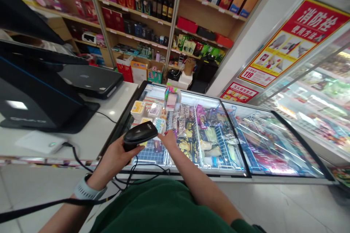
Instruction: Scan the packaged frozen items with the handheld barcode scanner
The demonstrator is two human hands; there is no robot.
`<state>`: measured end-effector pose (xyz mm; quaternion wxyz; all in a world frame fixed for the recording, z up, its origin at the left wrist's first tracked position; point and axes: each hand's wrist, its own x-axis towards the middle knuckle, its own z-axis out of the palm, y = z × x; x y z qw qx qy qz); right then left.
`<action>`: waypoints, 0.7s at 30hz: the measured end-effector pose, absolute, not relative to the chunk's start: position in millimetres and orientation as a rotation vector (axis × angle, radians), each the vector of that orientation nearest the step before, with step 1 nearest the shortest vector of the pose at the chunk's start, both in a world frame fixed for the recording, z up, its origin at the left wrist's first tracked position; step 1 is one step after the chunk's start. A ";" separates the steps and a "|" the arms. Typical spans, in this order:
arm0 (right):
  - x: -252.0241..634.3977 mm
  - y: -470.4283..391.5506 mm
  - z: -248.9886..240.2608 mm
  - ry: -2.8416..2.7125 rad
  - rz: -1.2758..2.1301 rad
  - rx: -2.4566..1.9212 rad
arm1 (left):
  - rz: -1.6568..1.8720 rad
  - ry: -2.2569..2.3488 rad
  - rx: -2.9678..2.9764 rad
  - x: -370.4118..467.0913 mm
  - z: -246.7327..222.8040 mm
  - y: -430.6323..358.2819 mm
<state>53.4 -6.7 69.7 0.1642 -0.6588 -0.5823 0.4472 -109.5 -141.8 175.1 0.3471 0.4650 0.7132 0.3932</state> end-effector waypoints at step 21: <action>143.2 13.5 71.4 -1.117 1.364 -1.506 | 0.823 1.962 1.294 -86.1 149.7 -132.9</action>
